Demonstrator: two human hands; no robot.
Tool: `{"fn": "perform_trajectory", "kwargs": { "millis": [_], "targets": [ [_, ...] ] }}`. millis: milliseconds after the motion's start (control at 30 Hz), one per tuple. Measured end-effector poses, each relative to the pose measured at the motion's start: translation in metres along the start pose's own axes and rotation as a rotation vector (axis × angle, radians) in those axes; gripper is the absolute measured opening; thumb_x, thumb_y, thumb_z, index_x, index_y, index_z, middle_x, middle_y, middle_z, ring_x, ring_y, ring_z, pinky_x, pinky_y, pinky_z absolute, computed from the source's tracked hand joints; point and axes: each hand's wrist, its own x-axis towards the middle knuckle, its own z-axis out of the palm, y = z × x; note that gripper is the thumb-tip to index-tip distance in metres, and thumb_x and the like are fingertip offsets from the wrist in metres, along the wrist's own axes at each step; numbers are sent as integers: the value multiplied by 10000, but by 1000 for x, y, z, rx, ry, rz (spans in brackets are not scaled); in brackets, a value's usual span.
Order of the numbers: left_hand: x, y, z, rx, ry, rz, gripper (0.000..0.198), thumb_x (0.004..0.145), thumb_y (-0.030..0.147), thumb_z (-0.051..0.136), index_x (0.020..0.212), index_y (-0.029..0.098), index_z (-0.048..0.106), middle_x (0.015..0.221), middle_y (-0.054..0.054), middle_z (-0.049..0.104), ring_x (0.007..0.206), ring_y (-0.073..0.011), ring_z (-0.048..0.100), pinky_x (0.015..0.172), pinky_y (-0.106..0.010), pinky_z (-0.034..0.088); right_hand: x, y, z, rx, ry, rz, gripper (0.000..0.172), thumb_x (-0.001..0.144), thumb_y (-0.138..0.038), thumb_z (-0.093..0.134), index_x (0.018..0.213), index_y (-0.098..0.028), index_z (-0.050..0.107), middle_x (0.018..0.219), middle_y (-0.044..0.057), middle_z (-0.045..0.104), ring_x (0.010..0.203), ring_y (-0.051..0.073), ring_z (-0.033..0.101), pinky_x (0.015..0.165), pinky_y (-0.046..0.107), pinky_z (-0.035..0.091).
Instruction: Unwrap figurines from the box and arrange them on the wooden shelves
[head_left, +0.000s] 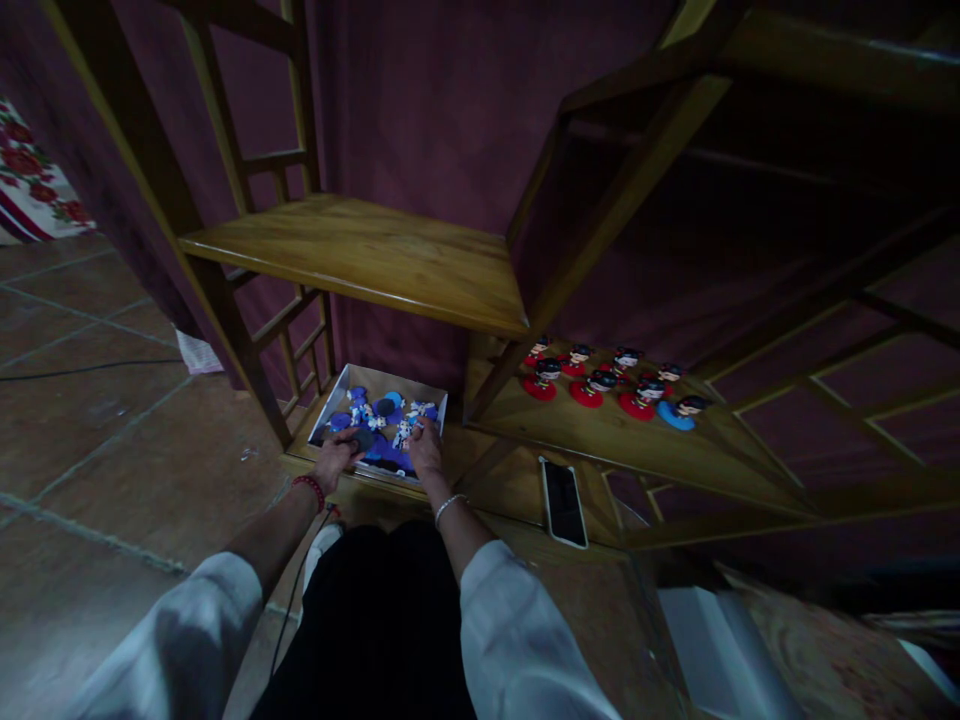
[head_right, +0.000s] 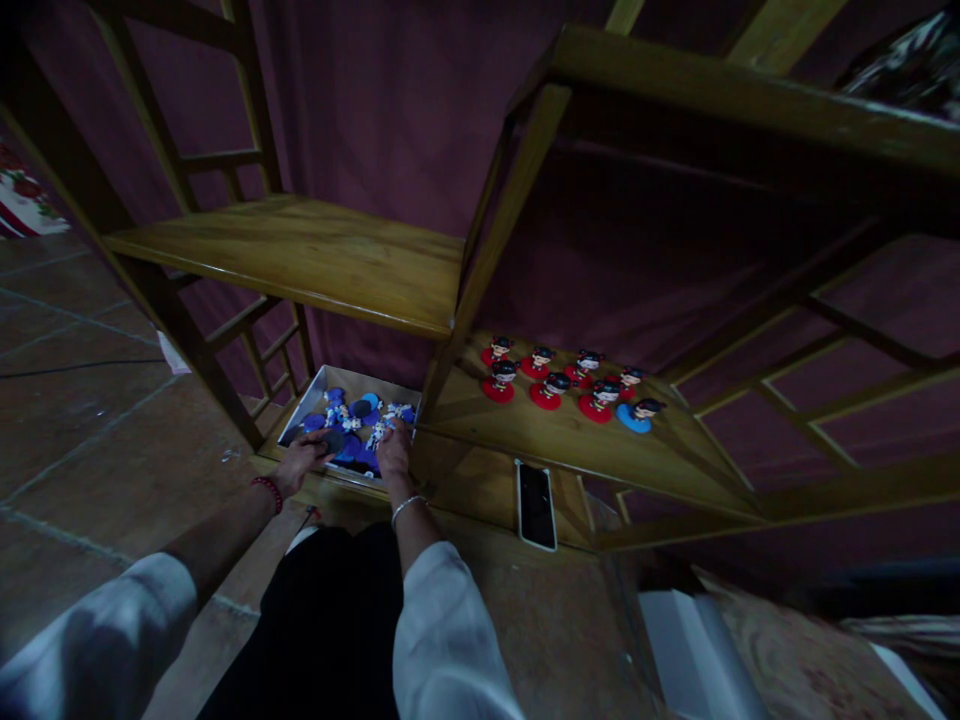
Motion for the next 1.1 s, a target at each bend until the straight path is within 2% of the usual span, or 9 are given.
{"fn": "perform_trajectory", "kwargs": {
  "millis": [200,367,500,633,833,1100],
  "targets": [
    [-4,3,2,42,-2,6,252,738,-11,510,903,141,626,1021,-71,640,880,-151,627,677,-214,539,0,1,0,15,17,129,269,713,-225,509,970,-197,584,833,5,631,780,143,597,701,240,472],
    [-2,2,5,80,-7,5,289,740,-21,475,928,138,628,1054,-87,626,916,-166,614,646,-207,530,-3,0,3,371,-79,325,297,771,-306,457,1039,-214,546,787,-21,608,590,103,596,509,202,463],
    [-1,1,8,104,26,-6,296,744,-27,443,928,120,623,1025,-96,631,912,-172,614,604,-190,519,-8,-5,0,511,-115,387,264,783,-301,498,1021,-203,556,705,-21,619,498,88,565,446,191,436],
    [-1,0,8,92,51,-5,292,743,-23,455,922,137,623,984,-80,646,860,-156,628,598,-177,510,-12,-10,-7,622,-153,447,243,774,-313,543,987,-201,578,640,-40,612,463,74,548,434,178,419],
    [-5,3,7,74,6,-28,308,769,-27,422,974,119,599,1006,-84,630,682,-97,620,613,-184,506,-20,-14,-15,773,-244,544,188,714,-252,619,899,-218,622,633,-46,622,528,72,577,513,175,442],
    [-8,6,8,93,-4,-25,328,750,-30,408,970,116,603,954,-80,626,613,-87,581,590,-200,499,-21,-12,-18,829,-323,546,101,768,-225,558,851,-217,615,690,-22,645,590,90,613,539,185,447]
  ]
}}
